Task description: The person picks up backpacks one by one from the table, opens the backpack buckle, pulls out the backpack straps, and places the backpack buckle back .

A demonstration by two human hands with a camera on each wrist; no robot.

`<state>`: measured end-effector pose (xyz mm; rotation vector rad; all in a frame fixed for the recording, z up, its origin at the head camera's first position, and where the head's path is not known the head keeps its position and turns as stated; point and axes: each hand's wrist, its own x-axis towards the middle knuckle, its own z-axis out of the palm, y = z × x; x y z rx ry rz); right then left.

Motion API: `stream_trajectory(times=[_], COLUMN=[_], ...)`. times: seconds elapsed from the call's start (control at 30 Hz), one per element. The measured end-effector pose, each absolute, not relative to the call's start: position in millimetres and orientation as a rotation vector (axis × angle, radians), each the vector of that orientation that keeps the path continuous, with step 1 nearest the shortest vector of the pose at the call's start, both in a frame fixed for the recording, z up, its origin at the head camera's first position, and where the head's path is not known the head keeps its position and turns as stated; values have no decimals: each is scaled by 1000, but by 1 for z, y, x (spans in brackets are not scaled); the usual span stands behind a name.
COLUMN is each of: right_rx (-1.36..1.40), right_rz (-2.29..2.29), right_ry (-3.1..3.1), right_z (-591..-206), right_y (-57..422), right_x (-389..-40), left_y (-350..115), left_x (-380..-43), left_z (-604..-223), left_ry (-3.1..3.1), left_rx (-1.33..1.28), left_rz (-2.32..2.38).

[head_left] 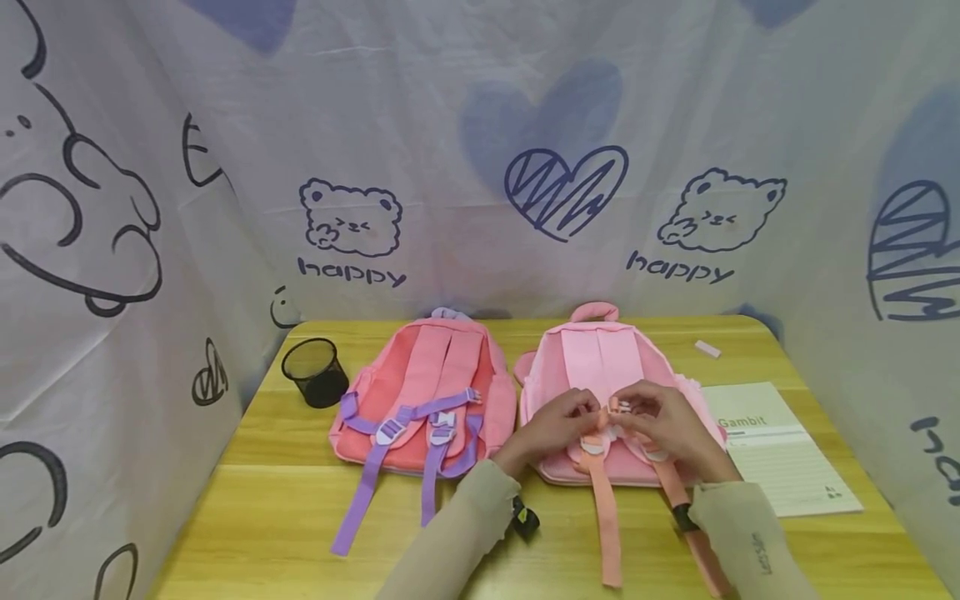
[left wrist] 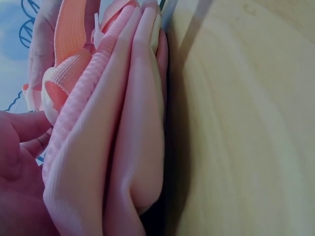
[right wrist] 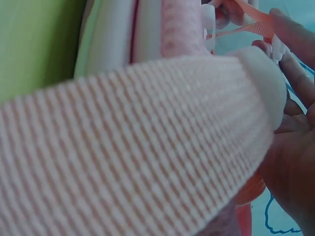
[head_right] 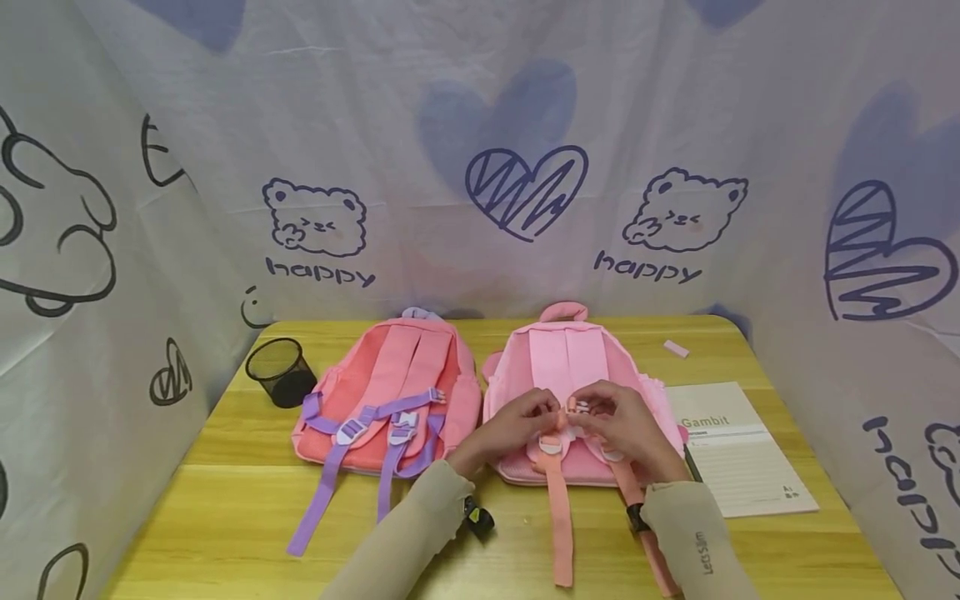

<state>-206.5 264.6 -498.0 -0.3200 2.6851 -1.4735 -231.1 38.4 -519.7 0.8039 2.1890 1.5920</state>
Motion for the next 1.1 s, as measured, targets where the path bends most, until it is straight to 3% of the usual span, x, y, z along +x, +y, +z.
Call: stream_trajectory(times=[1.1], right_rx=[-377], right_rz=[-1496], right_ry=[2661], right_z=[-496], right_y=[264], right_x=[-205], left_y=[38], left_x=[-229], left_z=[-518], left_ry=[1929], left_rx=[725], left_rz=[1765])
